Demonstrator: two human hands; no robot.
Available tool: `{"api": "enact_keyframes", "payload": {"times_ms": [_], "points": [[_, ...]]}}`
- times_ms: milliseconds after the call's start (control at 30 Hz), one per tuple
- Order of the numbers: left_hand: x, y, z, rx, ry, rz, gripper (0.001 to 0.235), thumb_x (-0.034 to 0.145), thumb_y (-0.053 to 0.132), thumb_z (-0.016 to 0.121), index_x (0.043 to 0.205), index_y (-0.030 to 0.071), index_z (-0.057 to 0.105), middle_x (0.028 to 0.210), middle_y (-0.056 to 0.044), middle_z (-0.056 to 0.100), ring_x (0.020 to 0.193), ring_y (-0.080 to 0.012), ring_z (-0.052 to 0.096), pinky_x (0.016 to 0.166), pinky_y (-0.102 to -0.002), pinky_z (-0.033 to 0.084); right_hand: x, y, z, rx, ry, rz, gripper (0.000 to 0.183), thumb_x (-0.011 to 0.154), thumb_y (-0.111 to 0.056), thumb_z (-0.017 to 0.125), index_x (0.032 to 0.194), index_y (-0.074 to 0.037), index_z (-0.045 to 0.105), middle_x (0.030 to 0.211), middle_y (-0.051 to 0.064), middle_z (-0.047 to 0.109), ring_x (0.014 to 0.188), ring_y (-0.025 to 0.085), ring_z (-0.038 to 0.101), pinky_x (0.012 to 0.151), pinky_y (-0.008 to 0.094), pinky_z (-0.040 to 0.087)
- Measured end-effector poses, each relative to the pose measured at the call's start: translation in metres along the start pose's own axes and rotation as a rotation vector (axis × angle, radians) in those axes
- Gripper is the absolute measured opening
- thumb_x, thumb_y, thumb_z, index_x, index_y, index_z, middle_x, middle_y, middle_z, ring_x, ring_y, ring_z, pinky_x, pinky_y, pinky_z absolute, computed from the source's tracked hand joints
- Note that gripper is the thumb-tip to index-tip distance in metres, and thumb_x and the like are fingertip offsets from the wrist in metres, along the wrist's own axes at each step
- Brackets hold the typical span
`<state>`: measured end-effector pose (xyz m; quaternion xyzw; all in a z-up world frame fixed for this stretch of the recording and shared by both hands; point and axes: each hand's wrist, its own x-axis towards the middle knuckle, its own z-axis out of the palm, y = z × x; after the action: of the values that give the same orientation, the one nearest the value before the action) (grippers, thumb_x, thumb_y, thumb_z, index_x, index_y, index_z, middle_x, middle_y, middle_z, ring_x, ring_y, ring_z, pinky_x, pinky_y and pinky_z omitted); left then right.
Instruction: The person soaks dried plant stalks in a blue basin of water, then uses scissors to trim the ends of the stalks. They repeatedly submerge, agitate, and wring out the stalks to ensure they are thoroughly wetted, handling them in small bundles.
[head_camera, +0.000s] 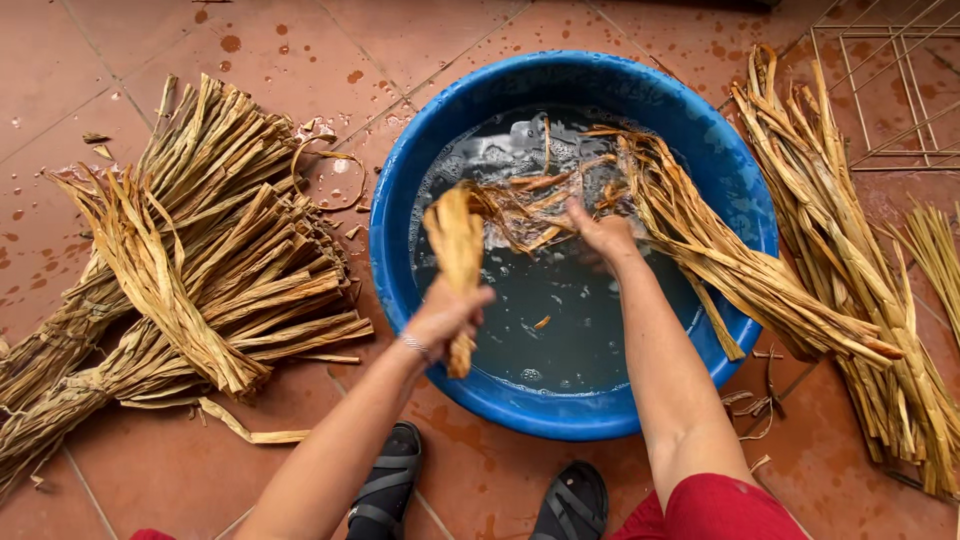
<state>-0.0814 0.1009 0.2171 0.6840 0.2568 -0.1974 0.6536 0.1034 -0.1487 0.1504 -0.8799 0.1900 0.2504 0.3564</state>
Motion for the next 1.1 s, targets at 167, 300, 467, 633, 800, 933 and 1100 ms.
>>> {"api": "enact_keyframes", "payload": {"times_ms": [167, 300, 467, 633, 800, 933, 1100], "points": [[0.078, -0.051, 0.048, 1.104, -0.079, -0.001, 0.074, 0.085, 0.017, 0.074, 0.143, -0.008, 0.036, 0.126, -0.031, 0.064, 0.121, -0.0433, 0.063, 0.103, -0.047, 0.052, -0.054, -0.018, -0.019, -0.559, -0.117, -0.156, 0.109, 0.082, -0.093, 0.04, 0.083, 0.008, 0.082, 0.069, 0.019, 0.079, 0.062, 0.025, 0.077, 0.08, 0.038, 0.06], [0.116, -0.06, 0.056, 1.115, -0.031, -0.067, 0.058, 0.086, 0.019, 0.073, 0.136, -0.004, 0.054, 0.133, -0.024, 0.065, 0.125, -0.0377, 0.064, 0.104, -0.045, 0.054, -0.078, -0.023, 0.019, -0.456, -0.316, -0.172, 0.102, 0.081, -0.09, 0.039, 0.084, 0.005, 0.077, 0.067, 0.013, 0.075, 0.06, 0.022, 0.076, 0.064, 0.039, 0.066], [0.112, -0.059, 0.072, 1.096, -0.019, -0.106, 0.061, 0.089, 0.014, 0.069, 0.144, -0.001, 0.046, 0.131, -0.022, 0.066, 0.124, -0.037, 0.063, 0.103, -0.045, 0.052, -0.045, 0.016, 0.127, 0.243, -0.356, -0.266, 0.054, 0.078, -0.044, 0.068, 0.097, 0.007, 0.074, 0.083, 0.017, 0.076, 0.069, 0.025, 0.076, 0.065, 0.038, 0.065], [0.084, -0.088, 0.081, 1.261, -0.031, 0.18, 0.035, 0.093, 0.013, 0.064, 0.124, -0.003, 0.062, 0.124, -0.024, 0.067, 0.114, -0.0369, 0.069, 0.095, -0.045, 0.056, 0.007, 0.048, 0.187, 0.859, -0.375, 0.027, 0.03, 0.076, 0.005, 0.081, 0.104, 0.009, 0.071, 0.093, 0.02, 0.075, 0.072, 0.029, 0.075, 0.062, 0.039, 0.065], [0.025, -0.038, 0.057, 1.309, -0.09, 0.286, 0.028, 0.09, 0.017, 0.068, 0.11, -0.001, 0.061, 0.105, -0.022, 0.071, 0.101, -0.0365, 0.072, 0.086, -0.045, 0.059, 0.003, 0.02, 0.169, 0.958, -0.372, 0.135, 0.018, 0.085, 0.001, 0.071, 0.103, 0.002, 0.071, 0.08, 0.013, 0.072, 0.067, 0.024, 0.071, 0.058, 0.041, 0.066], [-0.028, -0.002, 0.034, 1.356, -0.156, 0.408, 0.023, 0.087, 0.011, 0.069, 0.103, -0.001, 0.057, 0.092, -0.025, 0.072, 0.091, -0.0386, 0.074, 0.079, -0.046, 0.06, 0.026, 0.0, 0.156, 1.085, -0.429, 0.135, 0.013, 0.09, -0.003, 0.072, 0.097, 0.006, 0.067, 0.078, 0.015, 0.067, 0.063, 0.023, 0.069, 0.057, 0.043, 0.066], [-0.096, 0.039, -0.013, 1.375, -0.198, 0.528, 0.015, 0.089, 0.006, 0.063, 0.1, 0.0, 0.054, 0.081, -0.023, 0.072, 0.08, -0.0387, 0.074, 0.069, -0.047, 0.06, 0.049, -0.009, 0.141, 1.268, -0.373, 0.09, 0.011, 0.093, 0.001, 0.063, 0.103, 0.003, 0.058, 0.075, 0.011, 0.063, 0.06, 0.02, 0.066, 0.058, 0.041, 0.066]]}}
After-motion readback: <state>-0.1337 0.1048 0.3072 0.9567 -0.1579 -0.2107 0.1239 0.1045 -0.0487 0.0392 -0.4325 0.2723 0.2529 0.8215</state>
